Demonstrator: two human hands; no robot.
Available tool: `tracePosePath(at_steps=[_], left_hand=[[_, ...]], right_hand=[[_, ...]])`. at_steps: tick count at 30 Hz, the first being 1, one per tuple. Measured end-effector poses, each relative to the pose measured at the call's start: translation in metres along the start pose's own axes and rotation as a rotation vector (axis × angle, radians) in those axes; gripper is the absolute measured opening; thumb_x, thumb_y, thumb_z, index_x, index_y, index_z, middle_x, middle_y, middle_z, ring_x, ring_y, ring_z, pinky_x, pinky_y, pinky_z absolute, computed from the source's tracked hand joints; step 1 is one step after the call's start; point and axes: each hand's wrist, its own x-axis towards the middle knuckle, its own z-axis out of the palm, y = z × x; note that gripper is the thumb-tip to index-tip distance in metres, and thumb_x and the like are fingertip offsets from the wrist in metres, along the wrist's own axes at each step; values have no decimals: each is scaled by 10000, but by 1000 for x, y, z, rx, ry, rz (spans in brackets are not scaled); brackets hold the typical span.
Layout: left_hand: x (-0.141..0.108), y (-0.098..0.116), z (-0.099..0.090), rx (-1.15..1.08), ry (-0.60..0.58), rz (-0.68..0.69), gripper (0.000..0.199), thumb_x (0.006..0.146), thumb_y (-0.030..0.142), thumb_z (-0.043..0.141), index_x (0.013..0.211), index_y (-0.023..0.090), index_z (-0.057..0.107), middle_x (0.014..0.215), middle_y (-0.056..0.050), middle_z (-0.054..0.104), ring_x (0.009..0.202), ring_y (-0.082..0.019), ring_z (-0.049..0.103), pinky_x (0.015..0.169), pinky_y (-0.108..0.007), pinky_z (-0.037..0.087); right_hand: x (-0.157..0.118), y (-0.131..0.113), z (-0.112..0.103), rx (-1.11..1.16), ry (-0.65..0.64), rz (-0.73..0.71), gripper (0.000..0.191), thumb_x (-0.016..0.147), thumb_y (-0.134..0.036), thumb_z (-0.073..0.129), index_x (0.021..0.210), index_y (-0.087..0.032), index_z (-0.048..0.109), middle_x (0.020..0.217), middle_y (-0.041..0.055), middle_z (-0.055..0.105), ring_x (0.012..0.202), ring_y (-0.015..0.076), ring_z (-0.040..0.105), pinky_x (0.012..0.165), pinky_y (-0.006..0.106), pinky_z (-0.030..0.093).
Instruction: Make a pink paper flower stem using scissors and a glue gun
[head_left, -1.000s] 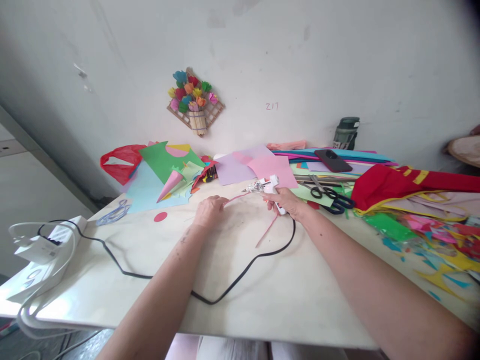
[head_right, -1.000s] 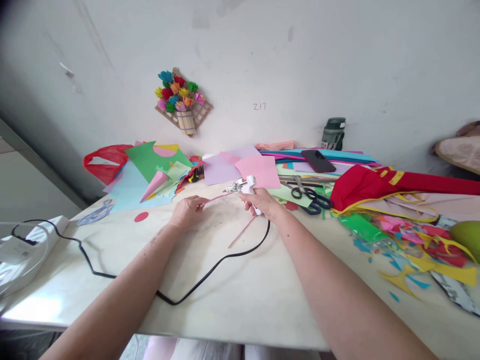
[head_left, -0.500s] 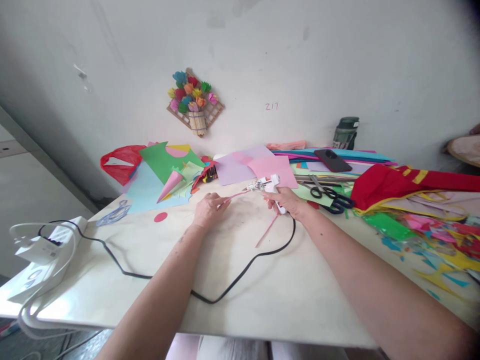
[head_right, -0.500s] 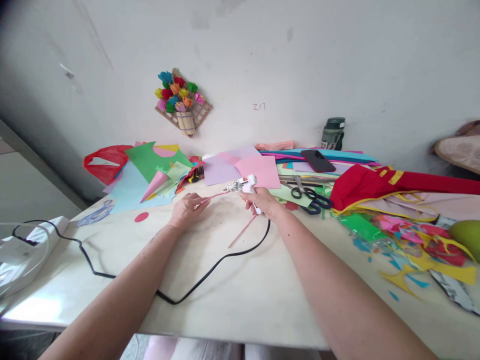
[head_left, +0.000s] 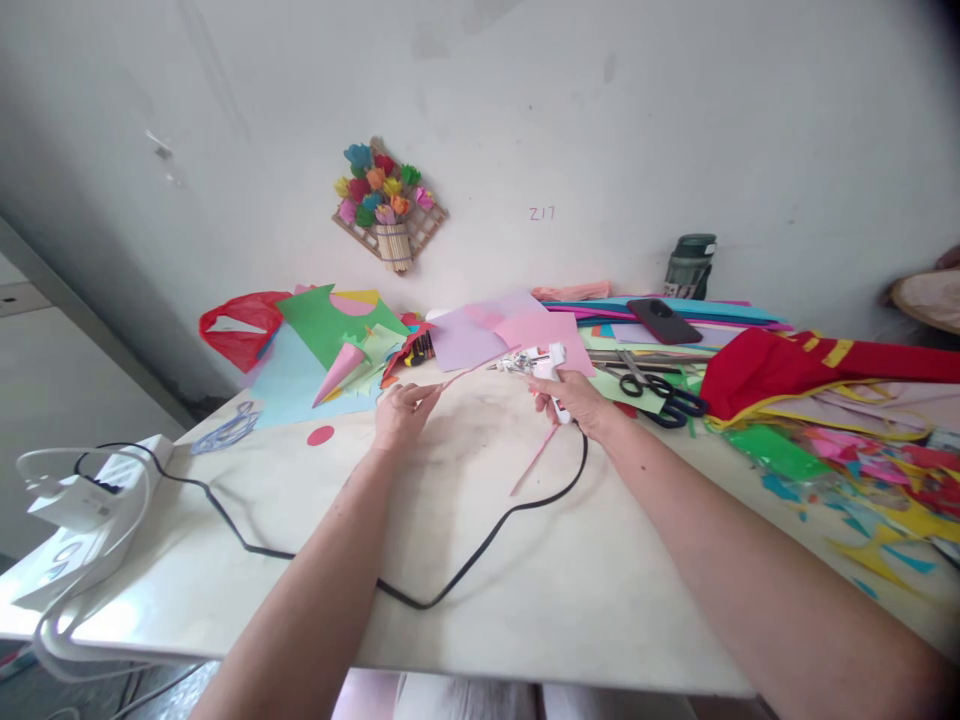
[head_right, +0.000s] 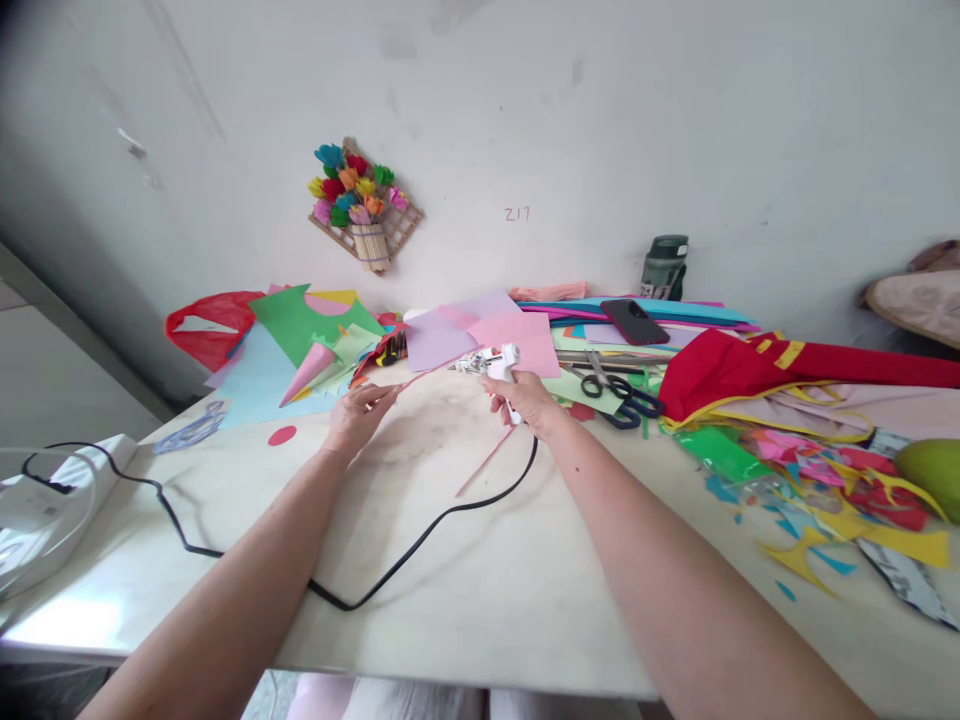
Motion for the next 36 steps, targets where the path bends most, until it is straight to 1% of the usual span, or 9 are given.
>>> tracePosePath(at_steps=[2,7,14,17,20,23,26,29,36], left_hand=[[-1,1,1,2,-3,18,316,784,437,420,865,254,665,722,-12,618,693,-121,478,699,-219,356],[-3,5,7,40,-102,70,259,765,409,468,834,265,673,737,-18,636,758,-149,477,682,-236,362],[-7,5,10,42,-200,212,231,772,366,470,824,279,678,810,-38,611,789,-157,464,681,-253,385],[-6,5,13,21,-192,196,218,774,316,473,821,258,678,787,-42,617,797,-161,469,687,-260,394],[-4,3,16,-10,-134,141,209,763,292,490,841,226,672,745,-45,630,801,-166,477,684,-263,400],[-2,2,15,-23,-76,93,188,753,285,504,768,213,677,719,-38,635,787,-163,482,671,-254,395],[-3,4,11,49,-31,54,212,770,285,477,729,222,675,725,-30,636,770,-165,477,652,-258,377],[-5,8,8,174,-16,76,241,791,278,438,740,242,671,770,-29,635,782,-179,461,627,-277,350],[-6,15,7,392,-166,257,246,785,183,412,721,225,646,774,-63,591,813,-201,437,522,-281,287]], right_hand=[[0,0,0,-5,3,6,329,652,-439,600,735,-125,548,509,7,557,305,58,418,283,175,293],[-2,-1,1,-34,-25,27,312,652,-425,606,705,-123,543,504,6,561,302,53,410,283,174,278],[-3,-1,2,-51,-50,45,314,640,-430,615,692,-134,525,506,8,567,302,51,407,276,168,265],[-3,-1,3,-65,-53,62,312,635,-426,621,695,-135,526,507,10,574,301,51,405,274,169,262],[-3,-1,3,-66,-59,63,304,643,-422,615,678,-133,529,507,13,576,302,50,407,274,166,264],[-3,0,4,-64,-54,50,300,648,-421,608,669,-132,533,503,12,574,303,50,411,272,165,266],[-2,1,4,-63,-56,33,299,652,-421,604,676,-130,540,498,9,568,299,51,410,274,169,274],[-3,0,5,-67,-58,17,302,657,-423,600,683,-128,542,505,8,564,300,52,410,275,173,271],[-5,-1,3,-122,-105,47,300,648,-417,613,689,-135,518,518,6,563,310,54,413,281,170,279]])
